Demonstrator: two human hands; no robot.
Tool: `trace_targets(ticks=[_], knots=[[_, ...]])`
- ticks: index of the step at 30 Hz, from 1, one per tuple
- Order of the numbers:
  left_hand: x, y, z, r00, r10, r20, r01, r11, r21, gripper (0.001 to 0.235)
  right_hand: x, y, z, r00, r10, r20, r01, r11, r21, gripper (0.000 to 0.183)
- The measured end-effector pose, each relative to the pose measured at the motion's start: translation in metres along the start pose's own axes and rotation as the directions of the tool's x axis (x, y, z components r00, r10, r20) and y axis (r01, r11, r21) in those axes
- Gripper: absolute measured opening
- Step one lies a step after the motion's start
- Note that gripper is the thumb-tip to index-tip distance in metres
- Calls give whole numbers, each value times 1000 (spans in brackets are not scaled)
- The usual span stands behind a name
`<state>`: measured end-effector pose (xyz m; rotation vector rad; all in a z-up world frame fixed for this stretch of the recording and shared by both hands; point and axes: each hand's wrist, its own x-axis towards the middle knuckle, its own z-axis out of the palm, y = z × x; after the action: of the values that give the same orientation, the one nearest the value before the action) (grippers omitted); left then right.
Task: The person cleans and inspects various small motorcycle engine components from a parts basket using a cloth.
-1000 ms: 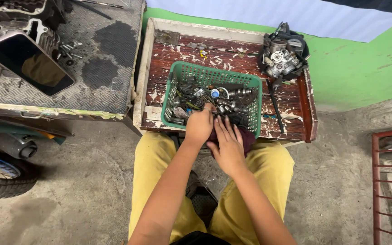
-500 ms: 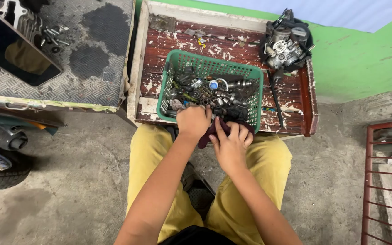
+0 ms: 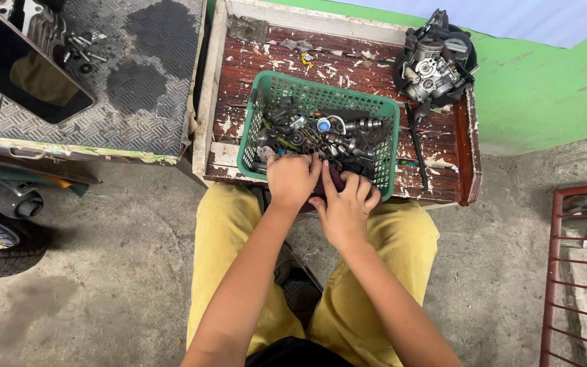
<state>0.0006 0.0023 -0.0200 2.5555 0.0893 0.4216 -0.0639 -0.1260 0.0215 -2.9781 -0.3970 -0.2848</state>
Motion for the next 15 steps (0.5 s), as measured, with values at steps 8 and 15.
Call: trace_targets(ticks=[8,15], knots=[[8,9,-4,985,-137,100,139,990,-9,43,-17,-3,-16,998,45,49,-46,999,3,69],[8,4,-3,988,-118,103,115,993,35,48,-4,-7,-12,998,55,12,-55,997,60,65]])
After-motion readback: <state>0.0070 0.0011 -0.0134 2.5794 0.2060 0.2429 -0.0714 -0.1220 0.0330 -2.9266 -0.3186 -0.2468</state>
